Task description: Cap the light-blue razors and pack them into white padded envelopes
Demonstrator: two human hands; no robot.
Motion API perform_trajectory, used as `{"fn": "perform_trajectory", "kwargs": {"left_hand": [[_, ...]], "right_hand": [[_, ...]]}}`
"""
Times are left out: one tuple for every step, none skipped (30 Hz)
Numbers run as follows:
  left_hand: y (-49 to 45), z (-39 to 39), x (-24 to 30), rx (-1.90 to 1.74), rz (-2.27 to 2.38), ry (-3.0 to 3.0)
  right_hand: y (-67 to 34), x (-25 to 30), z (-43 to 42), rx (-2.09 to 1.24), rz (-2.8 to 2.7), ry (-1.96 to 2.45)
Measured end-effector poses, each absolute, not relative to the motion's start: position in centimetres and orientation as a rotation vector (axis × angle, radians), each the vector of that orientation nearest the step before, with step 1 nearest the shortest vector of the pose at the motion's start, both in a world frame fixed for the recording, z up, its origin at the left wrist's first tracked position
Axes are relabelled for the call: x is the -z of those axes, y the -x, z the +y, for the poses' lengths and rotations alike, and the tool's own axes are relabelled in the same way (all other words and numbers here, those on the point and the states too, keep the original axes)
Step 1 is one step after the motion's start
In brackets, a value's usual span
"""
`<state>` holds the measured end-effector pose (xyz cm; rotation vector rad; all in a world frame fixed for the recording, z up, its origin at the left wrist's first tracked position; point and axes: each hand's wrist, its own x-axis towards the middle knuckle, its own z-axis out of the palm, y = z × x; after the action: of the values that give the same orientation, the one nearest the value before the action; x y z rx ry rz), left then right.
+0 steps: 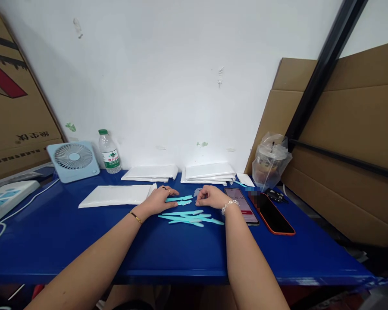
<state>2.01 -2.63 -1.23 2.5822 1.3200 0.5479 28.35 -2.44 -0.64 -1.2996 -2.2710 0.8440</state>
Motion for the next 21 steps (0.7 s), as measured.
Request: {"fn": "perform_trajectory", "kwargs": {"left_hand": [[-2.0, -2.6, 1.3, -0.524, 1.306, -2.576], [-2.1, -2.7, 1.3, -0.501, 1.288, -2.568], [-2.1, -2.7, 1.2, -0.481, 1.268, -2.559], [-2.2, -2.8, 1.2, -0.464, 1.247, -2.550], [-2.3, -2.9, 1.1, -0.457, 1.230, -2.542], [-2.5, -3.0, 1.0, -0.465, 1.215, -2.537], [-2.6, -3.2, 0.9, -0.491, 1.202, -2.537], [-2.7, -3.3, 0.7, -0.529, 1.190, -2.539], [-2.9, -3.5, 0.6, -0.569, 1.174, -2.540], [-3.0, -3.7, 0.5, -0.594, 1.149, -2.537], [-3.1, -3.8, 0.4, -0.593, 1.124, -2.534], [-3.2, -3.8, 0.4, -0.572, 1.104, -2.530], [-3.3, -3.8, 0.3, -0.547, 1.098, -2.526], [-3.3, -3.8, 0.4, -0.530, 1.105, -2.524], [-3.3, -3.7, 0.4, -0.525, 1.124, -2.524], [-3.2, -3.6, 0.4, -0.532, 1.150, -2.524], [-3.0, -3.5, 0.4, -0.548, 1.180, -2.518], [-2.8, -3.4, 0.4, -0.562, 1.207, -2.508], [-2.7, -3.3, 0.4, -0.569, 1.232, -2.498], [-2.5, -3.3, 0.5, -0.573, 1.250, -2.491], [-2.4, -3.3, 0.5, -0.571, 1.257, -2.487]], "right_hand": [[-28.1, 0.5, -2.7, -0.864, -2.330, 1.271], [-27.9, 0.3, -2.9, -0.879, -2.385, 1.261], [-27.7, 0.2, -3.0, -0.894, -2.426, 1.262], [-27.5, 0.1, -3.1, -0.911, -2.451, 1.267], [-27.4, 0.1, -3.2, -0.928, -2.463, 1.271], [-27.3, 0.1, -3.2, -0.943, -2.467, 1.269], [-27.2, 0.1, -3.2, -0.951, -2.463, 1.262], [-27.1, 0.1, -3.3, -0.951, -2.454, 1.252], [-27.0, 0.1, -3.3, -0.941, -2.438, 1.240], [-26.9, 0.1, -3.3, -0.920, -2.418, 1.229], [-26.8, 0.0, -3.3, -0.893, -2.397, 1.218], [-26.7, 0.0, -3.3, -0.866, -2.381, 1.207], [-26.7, 0.1, -3.2, -0.841, -2.369, 1.196], [-26.7, 0.2, -3.1, -0.820, -2.356, 1.191], [-26.8, 0.3, -3.0, -0.804, -2.336, 1.196], [-27.0, 0.5, -2.7, -0.791, -2.305, 1.217], [-27.3, 0.7, -2.5, -0.776, -2.265, 1.257], [-27.6, 1.0, -2.2, -0.752, -2.217, 1.314], [-27.9, 1.2, -1.9, -0.715, -2.169, 1.379], [-28.2, 1.3, -1.7, -0.664, -2.127, 1.439], [-28.5, 1.3, -1.6, -0.613, -2.096, 1.484]]}}
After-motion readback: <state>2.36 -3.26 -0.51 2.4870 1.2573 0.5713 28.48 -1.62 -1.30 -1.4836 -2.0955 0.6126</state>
